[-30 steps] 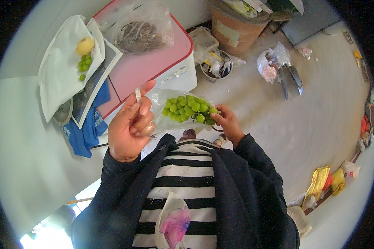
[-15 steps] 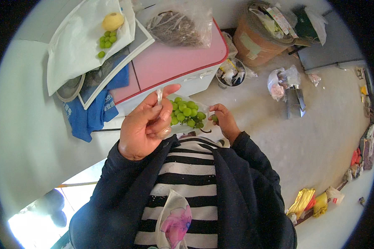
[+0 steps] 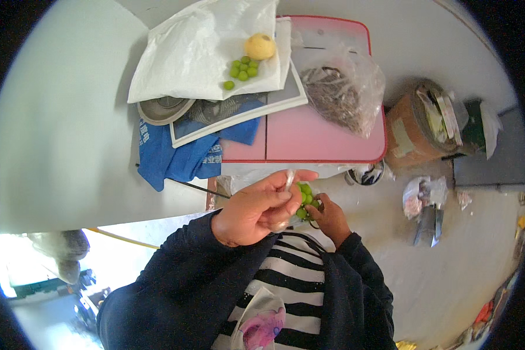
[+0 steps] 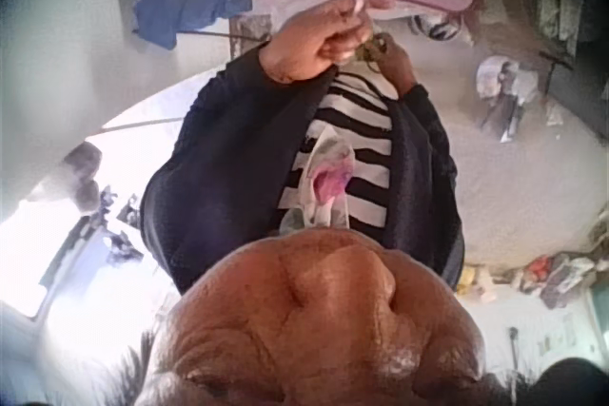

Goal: The person washes seaweed in a sink, then cleans the interior and exterior of a refrigerator using a pink cloth. They remove items from the fridge, wipe shelves and door compartments, and place items back inside. The person also handles grapes and places them in the refrigerator.

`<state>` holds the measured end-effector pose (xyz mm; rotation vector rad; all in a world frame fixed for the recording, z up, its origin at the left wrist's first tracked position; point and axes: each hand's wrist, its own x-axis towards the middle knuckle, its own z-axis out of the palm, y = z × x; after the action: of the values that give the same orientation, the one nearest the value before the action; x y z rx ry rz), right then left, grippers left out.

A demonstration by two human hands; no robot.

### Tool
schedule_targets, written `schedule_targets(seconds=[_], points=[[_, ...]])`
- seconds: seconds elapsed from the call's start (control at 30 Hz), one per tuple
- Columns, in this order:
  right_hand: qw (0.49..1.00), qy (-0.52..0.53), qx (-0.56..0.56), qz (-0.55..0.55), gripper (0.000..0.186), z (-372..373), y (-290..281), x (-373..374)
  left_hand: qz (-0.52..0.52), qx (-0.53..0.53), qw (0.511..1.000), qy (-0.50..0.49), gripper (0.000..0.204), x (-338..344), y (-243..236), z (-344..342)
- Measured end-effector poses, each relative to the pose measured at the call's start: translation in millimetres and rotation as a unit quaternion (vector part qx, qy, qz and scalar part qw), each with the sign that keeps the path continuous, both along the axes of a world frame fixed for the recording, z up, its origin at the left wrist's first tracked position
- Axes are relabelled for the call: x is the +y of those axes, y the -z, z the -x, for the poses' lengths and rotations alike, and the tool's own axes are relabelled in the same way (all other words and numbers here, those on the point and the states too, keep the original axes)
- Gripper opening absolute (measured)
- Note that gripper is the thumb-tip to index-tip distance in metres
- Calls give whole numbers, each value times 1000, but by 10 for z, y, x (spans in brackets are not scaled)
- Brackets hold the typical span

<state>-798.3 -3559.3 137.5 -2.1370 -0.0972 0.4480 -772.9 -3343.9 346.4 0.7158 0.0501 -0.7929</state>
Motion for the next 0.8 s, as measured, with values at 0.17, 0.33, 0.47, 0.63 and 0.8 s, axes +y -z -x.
schedule_targets(seconds=[0.17, 0.33, 0.47, 0.63, 0.8], points=[[992, -33, -120, 27, 30, -141, -177, 137, 3, 5, 998, -61, 45, 250, -125, -58], [975, 105, -9, -197, 17, -267, -8, 183, 52, -15, 992, -110, 42, 560, -65, -105], [938, 99, 151, -294, 13, -436, -75, 194, 85, -15, 988, -125, 39, 696, -20, -147], [856, 108, 267, -428, 11, -596, 10, 247, 101, -6, 986, -134, 38, 866, -22, -234], [870, 62, 260, -415, 20, -887, -400, 275, 109, 6, 982, -157, 43, 1038, -65, -321]])
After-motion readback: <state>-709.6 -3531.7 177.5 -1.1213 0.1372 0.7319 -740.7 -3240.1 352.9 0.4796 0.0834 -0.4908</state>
